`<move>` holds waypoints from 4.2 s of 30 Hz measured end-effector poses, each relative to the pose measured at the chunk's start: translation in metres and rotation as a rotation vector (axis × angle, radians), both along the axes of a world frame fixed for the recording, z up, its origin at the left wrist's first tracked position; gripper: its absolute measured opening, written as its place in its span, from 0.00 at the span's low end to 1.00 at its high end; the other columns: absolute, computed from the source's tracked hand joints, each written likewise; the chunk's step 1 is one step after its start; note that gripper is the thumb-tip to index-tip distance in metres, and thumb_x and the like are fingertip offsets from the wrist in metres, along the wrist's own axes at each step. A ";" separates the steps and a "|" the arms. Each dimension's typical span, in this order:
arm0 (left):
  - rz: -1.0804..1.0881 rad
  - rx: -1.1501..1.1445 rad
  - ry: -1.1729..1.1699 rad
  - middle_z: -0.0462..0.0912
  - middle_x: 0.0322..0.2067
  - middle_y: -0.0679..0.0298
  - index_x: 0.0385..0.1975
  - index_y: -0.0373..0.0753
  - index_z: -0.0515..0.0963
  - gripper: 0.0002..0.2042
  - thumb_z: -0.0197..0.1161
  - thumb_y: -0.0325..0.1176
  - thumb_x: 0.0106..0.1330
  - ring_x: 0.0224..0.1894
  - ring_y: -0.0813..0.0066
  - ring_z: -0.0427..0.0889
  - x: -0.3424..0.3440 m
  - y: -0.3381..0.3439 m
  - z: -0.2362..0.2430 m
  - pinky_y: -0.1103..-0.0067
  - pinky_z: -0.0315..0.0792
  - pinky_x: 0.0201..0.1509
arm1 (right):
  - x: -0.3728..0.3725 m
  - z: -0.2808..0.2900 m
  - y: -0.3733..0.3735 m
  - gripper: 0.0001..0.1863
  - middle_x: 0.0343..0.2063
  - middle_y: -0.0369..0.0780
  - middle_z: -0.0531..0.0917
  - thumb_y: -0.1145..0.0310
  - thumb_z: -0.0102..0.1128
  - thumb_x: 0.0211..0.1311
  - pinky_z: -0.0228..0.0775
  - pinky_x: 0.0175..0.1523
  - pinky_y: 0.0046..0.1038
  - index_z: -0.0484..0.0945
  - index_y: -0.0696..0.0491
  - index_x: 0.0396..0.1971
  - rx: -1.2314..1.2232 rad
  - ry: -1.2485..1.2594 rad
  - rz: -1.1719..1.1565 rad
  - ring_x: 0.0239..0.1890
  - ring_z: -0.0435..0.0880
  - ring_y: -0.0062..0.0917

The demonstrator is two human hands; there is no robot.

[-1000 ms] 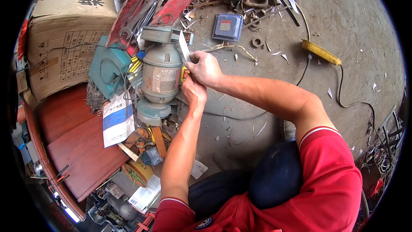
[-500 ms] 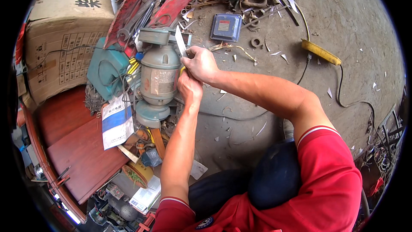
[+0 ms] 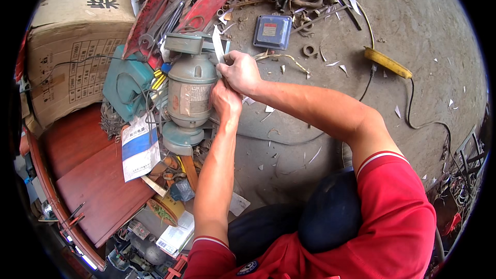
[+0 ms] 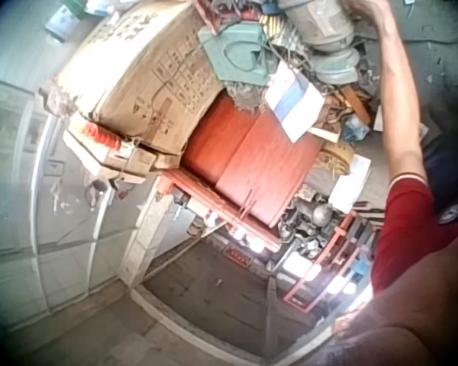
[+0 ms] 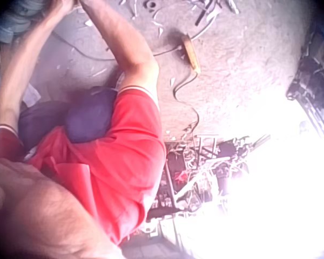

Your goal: The person sharpens a metal tool using a bench grinder. They hold the tool against the spinning wheel, adjusting its position to sharpen different edges.

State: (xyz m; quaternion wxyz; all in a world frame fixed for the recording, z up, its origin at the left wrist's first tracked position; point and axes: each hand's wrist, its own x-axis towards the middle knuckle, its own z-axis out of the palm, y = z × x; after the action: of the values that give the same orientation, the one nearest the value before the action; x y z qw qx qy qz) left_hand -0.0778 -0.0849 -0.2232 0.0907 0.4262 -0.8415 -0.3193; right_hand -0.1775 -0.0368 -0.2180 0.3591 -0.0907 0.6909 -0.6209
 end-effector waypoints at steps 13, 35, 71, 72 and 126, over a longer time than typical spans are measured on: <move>0.111 0.051 0.116 0.81 0.27 0.38 0.30 0.29 0.76 0.16 0.57 0.39 0.70 0.33 0.35 0.80 -0.018 -0.005 -0.004 0.52 0.70 0.37 | -0.006 -0.001 -0.016 0.17 0.35 0.48 0.88 0.69 0.70 0.61 0.79 0.44 0.29 0.82 0.65 0.45 -0.031 0.074 -0.091 0.35 0.86 0.24; 0.102 0.059 0.195 0.83 0.27 0.41 0.31 0.31 0.78 0.17 0.58 0.42 0.69 0.33 0.37 0.82 -0.011 -0.010 -0.017 0.53 0.71 0.36 | -0.005 0.005 -0.012 0.20 0.37 0.48 0.88 0.68 0.71 0.60 0.80 0.46 0.30 0.80 0.65 0.47 0.015 0.055 -0.036 0.38 0.87 0.26; 0.025 0.016 -0.006 0.85 0.34 0.45 0.37 0.32 0.81 0.19 0.52 0.44 0.71 0.39 0.40 0.83 0.022 0.011 0.007 0.56 0.72 0.41 | 0.021 0.013 0.010 0.21 0.40 0.51 0.88 0.64 0.69 0.58 0.79 0.51 0.36 0.82 0.60 0.48 0.037 0.077 0.026 0.43 0.89 0.40; 0.036 0.035 -0.011 0.85 0.34 0.45 0.38 0.33 0.81 0.19 0.52 0.44 0.71 0.39 0.40 0.83 0.021 0.012 0.008 0.56 0.72 0.41 | 0.021 0.013 0.012 0.21 0.40 0.51 0.88 0.64 0.69 0.58 0.79 0.51 0.36 0.82 0.60 0.48 0.048 0.083 0.031 0.43 0.89 0.40; 0.049 0.026 0.105 0.85 0.31 0.45 0.36 0.34 0.80 0.13 0.56 0.39 0.67 0.37 0.41 0.83 0.035 0.050 0.012 0.56 0.72 0.39 | 0.030 0.014 0.042 0.23 0.39 0.54 0.87 0.63 0.68 0.57 0.79 0.51 0.36 0.82 0.61 0.51 0.044 0.110 0.148 0.43 0.89 0.39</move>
State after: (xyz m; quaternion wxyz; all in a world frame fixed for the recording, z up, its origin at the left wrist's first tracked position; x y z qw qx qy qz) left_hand -0.0425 -0.0353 -0.2116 0.1370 0.4304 -0.8207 -0.3499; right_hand -0.1474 0.0048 -0.2042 0.3673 -0.1675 0.7146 -0.5713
